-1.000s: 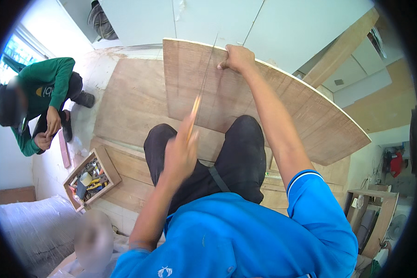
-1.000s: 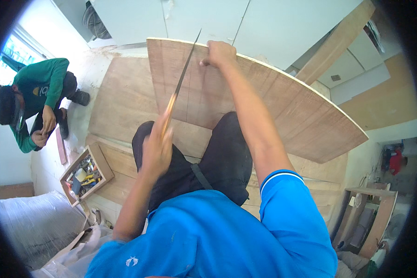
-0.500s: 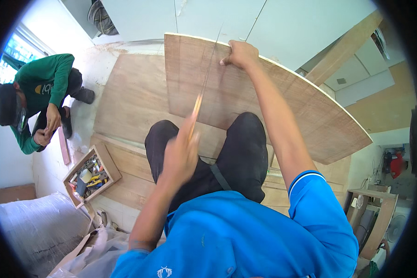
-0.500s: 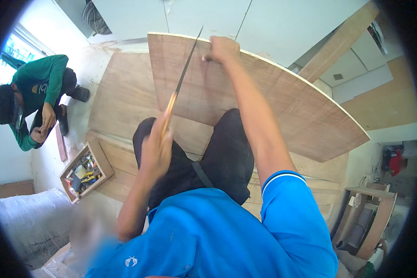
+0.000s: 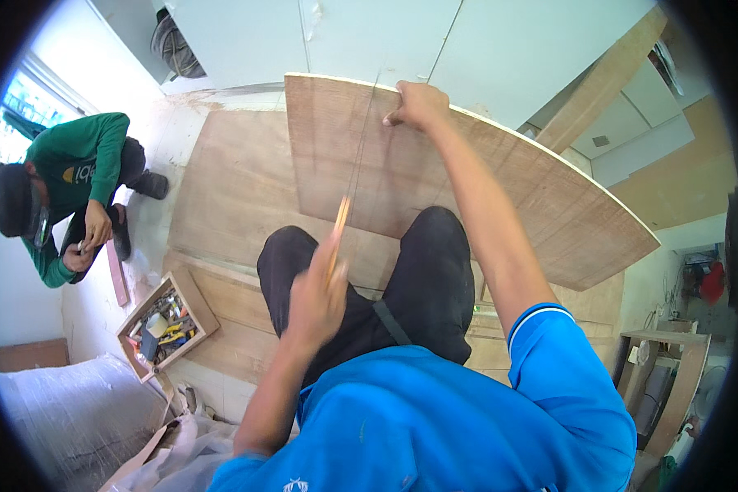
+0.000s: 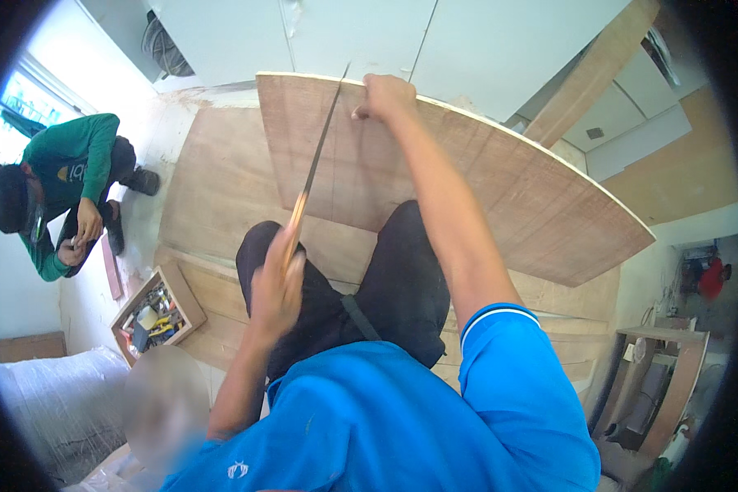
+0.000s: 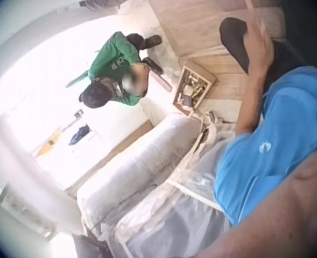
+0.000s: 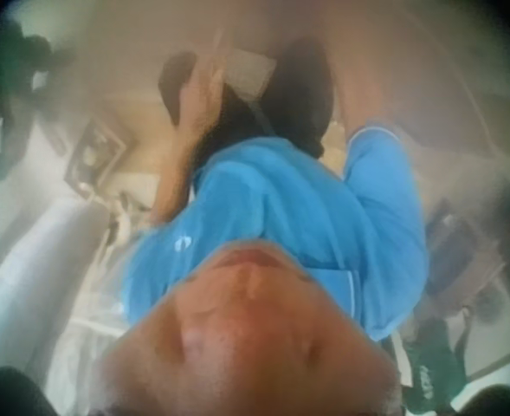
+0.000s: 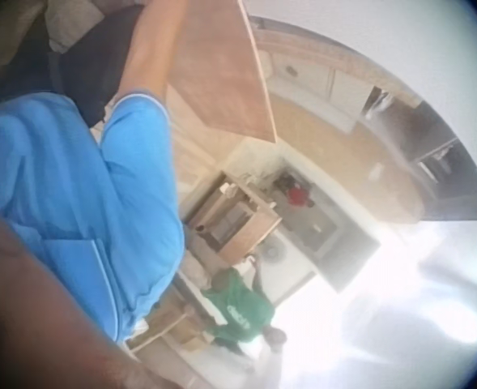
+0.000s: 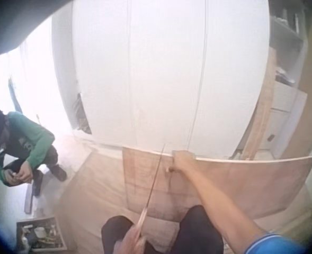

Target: The person measures a large wooden board with a tape measure and marks it with a pencil. They then use a hand saw to cut the board along the marked line.

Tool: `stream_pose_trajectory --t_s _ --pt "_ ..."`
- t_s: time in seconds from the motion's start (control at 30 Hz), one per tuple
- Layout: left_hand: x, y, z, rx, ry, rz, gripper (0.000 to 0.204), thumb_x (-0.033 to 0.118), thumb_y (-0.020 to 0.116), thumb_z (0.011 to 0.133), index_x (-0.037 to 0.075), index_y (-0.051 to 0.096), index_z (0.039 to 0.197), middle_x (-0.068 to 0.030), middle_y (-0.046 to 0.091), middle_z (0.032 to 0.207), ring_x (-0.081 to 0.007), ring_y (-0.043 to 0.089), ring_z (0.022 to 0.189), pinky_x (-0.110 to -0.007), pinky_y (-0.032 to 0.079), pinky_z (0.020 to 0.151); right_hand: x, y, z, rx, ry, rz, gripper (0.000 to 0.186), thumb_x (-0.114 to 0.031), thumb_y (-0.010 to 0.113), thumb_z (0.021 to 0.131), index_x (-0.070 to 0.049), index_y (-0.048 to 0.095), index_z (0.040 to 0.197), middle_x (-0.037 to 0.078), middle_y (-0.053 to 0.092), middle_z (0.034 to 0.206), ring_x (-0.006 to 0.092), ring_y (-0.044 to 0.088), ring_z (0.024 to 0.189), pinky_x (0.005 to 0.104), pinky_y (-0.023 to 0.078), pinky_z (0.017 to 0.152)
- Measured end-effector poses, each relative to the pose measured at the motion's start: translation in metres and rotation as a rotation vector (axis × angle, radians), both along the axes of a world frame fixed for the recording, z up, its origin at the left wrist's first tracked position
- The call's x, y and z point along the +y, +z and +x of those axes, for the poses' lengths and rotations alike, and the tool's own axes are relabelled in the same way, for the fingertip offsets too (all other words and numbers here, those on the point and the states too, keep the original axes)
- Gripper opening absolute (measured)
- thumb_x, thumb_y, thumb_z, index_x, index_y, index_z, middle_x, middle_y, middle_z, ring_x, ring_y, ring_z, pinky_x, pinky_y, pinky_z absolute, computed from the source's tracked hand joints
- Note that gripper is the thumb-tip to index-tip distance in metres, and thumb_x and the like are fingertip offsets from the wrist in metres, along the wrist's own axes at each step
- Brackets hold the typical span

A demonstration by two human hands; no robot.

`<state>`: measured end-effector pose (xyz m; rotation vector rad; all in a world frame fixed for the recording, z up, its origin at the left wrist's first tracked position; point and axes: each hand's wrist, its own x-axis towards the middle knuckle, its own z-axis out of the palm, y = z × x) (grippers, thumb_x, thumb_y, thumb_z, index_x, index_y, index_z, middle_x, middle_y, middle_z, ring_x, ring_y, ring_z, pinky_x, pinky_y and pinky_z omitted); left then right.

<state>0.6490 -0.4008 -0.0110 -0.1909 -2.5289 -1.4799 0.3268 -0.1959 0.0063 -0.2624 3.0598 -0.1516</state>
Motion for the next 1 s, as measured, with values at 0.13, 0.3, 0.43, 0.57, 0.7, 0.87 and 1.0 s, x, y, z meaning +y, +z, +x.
stream_pose_trajectory --t_s 0.13,0.3,0.43,0.57,0.7,0.87,1.0 --pt "-0.005 -0.006 0.007 -0.082 -0.019 0.031 0.050 0.007 0.055 0.105 0.008 0.046 0.154 -0.0335 0.064 0.126 -0.0448 0.069 0.109 -0.045 0.055 0.089 0.002 -0.003 -0.001 0.033 -0.002 -0.009 0.061 -0.049 0.094 0.067 -0.011 0.072 0.109 0.010 0.077 0.107 0.0317 0.072 0.107 0.0465 0.057 0.087" --pt "0.022 -0.048 -0.164 0.243 0.081 0.070 0.052 0.017 0.054 0.107 0.018 0.041 0.157 -0.0330 0.064 0.117 -0.0485 0.067 0.092 -0.051 0.053 0.080 -0.021 -0.006 -0.014 0.056 0.084 0.004 0.063 -0.050 0.094 0.066 -0.010 0.071 0.109 0.010 0.077 0.105 0.0326 0.071 0.107 0.0475 0.056 0.085" --pt "0.011 -0.018 -0.056 -0.023 0.018 0.052 0.053 0.013 0.055 0.105 0.015 0.042 0.157 -0.0321 0.066 0.117 -0.0464 0.070 0.095 -0.047 0.054 0.081 -0.009 -0.012 -0.008 0.048 0.047 0.003 0.062 -0.050 0.093 0.067 -0.010 0.072 0.110 0.010 0.076 0.108 0.0323 0.071 0.107 0.0470 0.056 0.085" --pt "-0.012 -0.010 0.025 0.017 0.005 0.033 0.055 0.007 0.055 0.103 0.010 0.044 0.157 -0.0315 0.067 0.119 -0.0427 0.072 0.098 -0.041 0.056 0.081 0.006 -0.006 -0.008 0.045 0.023 0.017 0.061 -0.050 0.092 0.068 -0.011 0.072 0.110 0.010 0.076 0.109 0.0319 0.071 0.108 0.0468 0.056 0.085" --pt "0.009 -0.032 -0.094 0.155 0.006 0.018 0.051 0.010 0.052 0.105 0.009 0.044 0.155 -0.0282 0.060 0.142 -0.0453 0.064 0.122 -0.044 0.052 0.102 -0.008 0.003 -0.002 0.028 0.045 0.003 0.061 -0.050 0.092 0.069 -0.011 0.071 0.110 0.010 0.076 0.108 0.0317 0.071 0.108 0.0474 0.056 0.085" --pt "0.020 -0.015 -0.148 0.256 0.002 0.074 0.050 0.012 0.053 0.106 0.005 0.043 0.155 -0.0277 0.058 0.145 -0.0447 0.059 0.130 -0.046 0.048 0.108 -0.017 -0.006 -0.004 0.048 0.062 0.012 0.060 -0.050 0.092 0.069 -0.010 0.071 0.108 0.010 0.077 0.107 0.0321 0.071 0.107 0.0480 0.056 0.084" --pt "-0.009 0.003 0.013 -0.032 -0.032 -0.005 0.051 0.009 0.055 0.105 0.004 0.045 0.154 -0.0274 0.063 0.140 -0.0418 0.071 0.113 -0.040 0.056 0.093 0.006 -0.010 -0.005 0.026 0.000 0.011 0.061 -0.051 0.093 0.068 -0.011 0.071 0.109 0.010 0.077 0.106 0.0319 0.072 0.107 0.0476 0.056 0.083"
